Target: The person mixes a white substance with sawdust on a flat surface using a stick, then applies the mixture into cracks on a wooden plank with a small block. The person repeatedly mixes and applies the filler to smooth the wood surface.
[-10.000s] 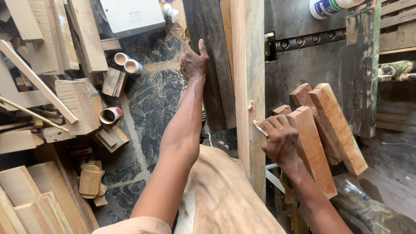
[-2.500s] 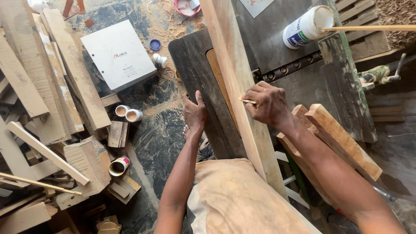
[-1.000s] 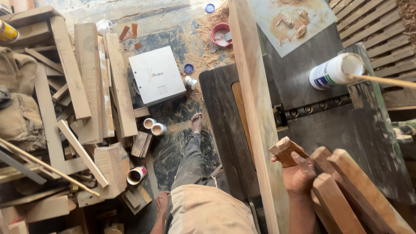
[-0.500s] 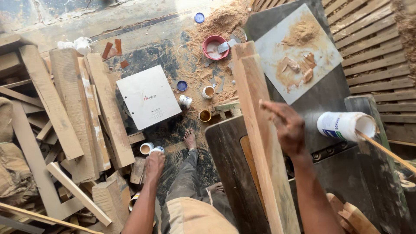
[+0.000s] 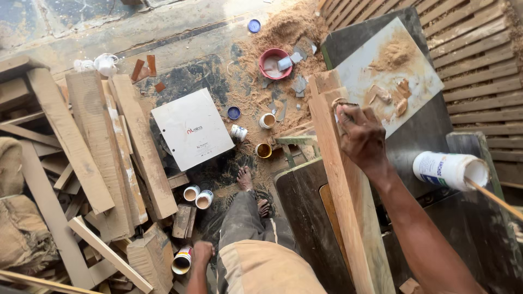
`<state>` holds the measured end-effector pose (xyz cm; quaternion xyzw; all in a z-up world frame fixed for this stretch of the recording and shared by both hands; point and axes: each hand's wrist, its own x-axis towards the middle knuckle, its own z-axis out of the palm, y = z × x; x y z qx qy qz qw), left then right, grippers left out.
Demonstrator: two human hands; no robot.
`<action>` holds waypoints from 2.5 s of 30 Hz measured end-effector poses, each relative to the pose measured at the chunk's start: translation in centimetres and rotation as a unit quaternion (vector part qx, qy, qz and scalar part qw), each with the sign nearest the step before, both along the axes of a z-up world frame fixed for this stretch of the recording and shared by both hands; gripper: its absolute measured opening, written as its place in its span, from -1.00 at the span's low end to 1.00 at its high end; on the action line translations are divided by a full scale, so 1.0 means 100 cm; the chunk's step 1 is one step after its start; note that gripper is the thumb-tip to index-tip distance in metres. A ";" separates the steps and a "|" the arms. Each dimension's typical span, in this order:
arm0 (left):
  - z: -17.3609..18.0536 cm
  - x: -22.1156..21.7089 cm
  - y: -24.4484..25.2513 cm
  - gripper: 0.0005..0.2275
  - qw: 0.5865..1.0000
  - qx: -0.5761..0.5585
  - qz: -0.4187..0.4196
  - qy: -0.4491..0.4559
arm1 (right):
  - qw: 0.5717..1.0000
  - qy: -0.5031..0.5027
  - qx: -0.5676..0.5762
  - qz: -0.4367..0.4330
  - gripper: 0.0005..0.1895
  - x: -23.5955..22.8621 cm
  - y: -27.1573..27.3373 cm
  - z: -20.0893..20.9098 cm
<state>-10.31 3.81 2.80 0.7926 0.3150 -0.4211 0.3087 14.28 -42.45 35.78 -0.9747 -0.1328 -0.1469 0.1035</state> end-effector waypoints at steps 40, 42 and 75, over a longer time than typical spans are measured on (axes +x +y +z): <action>0.009 0.241 0.002 -0.78 0.997 -0.005 0.010 -0.074 | 0.991 0.122 -0.020 -0.045 -0.73 0.010 -0.014 0.037; 0.001 0.243 0.003 -0.78 0.998 -0.009 0.017 -0.067 | 0.989 0.138 -0.009 -0.047 -0.76 0.001 -0.009 0.039; -0.013 0.250 0.009 -0.65 0.990 0.081 -0.114 -0.002 | 0.980 0.162 0.020 -0.113 -0.75 -0.035 0.015 0.033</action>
